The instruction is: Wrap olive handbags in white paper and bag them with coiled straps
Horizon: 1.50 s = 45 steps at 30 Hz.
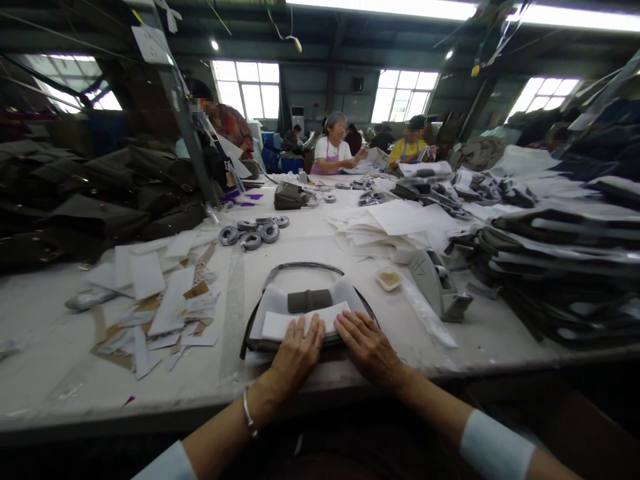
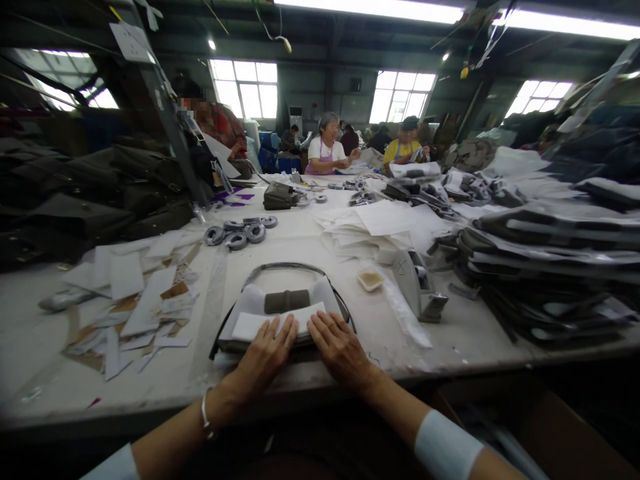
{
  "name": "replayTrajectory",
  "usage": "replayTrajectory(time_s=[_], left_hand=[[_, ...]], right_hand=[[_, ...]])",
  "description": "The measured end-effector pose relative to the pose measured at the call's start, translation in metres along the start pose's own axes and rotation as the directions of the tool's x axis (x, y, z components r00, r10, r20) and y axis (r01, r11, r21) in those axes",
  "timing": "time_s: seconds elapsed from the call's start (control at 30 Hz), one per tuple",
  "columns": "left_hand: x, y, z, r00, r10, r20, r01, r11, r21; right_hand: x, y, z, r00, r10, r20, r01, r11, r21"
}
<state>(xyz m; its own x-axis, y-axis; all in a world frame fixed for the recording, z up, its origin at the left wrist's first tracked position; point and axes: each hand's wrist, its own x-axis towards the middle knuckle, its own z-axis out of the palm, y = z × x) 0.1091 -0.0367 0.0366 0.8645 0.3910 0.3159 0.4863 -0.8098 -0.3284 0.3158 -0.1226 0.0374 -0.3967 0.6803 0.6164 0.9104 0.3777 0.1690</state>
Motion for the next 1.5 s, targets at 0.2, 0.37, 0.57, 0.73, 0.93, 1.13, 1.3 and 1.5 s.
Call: replayTrajectory(time_s=[0.2, 0.37, 0.57, 0.73, 0.93, 1.13, 1.3, 1.5], left_hand=[[0.009, -0.023, -0.018, 0.992, 0.124, 0.003, -0.123, 0.987, -0.104], [0.024, -0.044, -0.034, 0.99, 0.129, 0.051, -0.109, 0.954, -0.28], [0.02, -0.035, -0.027, 0.998, 0.004, 0.059, 0.008, 0.981, -0.195], [0.009, -0.02, 0.001, 0.974, -0.032, -0.223, 0.044, 0.998, 0.051], [0.005, -0.03, 0.003, 0.938, 0.061, -0.342, -0.051, 0.998, 0.039], [0.001, -0.04, 0.003, 0.916, 0.018, -0.4, -0.053, 0.996, -0.077], [-0.004, -0.041, 0.008, 0.915, -0.04, -0.402, -0.017, 0.99, -0.137], [-0.005, -0.041, 0.005, 0.934, -0.049, -0.354, 0.003, 0.991, -0.131]], right_hand=[[0.007, -0.001, 0.005, 0.999, 0.042, 0.024, -0.041, 0.999, -0.017], [0.024, 0.008, 0.004, 0.999, 0.041, -0.012, -0.042, 0.996, -0.08], [0.047, 0.019, -0.002, 0.998, -0.043, 0.036, 0.045, 0.998, -0.045], [0.045, 0.017, 0.003, 0.994, -0.015, 0.111, 0.021, 0.998, -0.058], [0.046, 0.002, -0.005, 0.996, 0.069, 0.057, -0.072, 0.996, 0.044], [0.007, 0.025, -0.055, 0.936, 0.329, -0.126, -0.308, 0.938, 0.162], [-0.084, 0.092, -0.091, 0.528, 0.826, -0.198, -0.809, 0.56, 0.177], [-0.136, 0.115, -0.077, 0.295, 0.943, 0.154, -0.93, 0.247, 0.272]])
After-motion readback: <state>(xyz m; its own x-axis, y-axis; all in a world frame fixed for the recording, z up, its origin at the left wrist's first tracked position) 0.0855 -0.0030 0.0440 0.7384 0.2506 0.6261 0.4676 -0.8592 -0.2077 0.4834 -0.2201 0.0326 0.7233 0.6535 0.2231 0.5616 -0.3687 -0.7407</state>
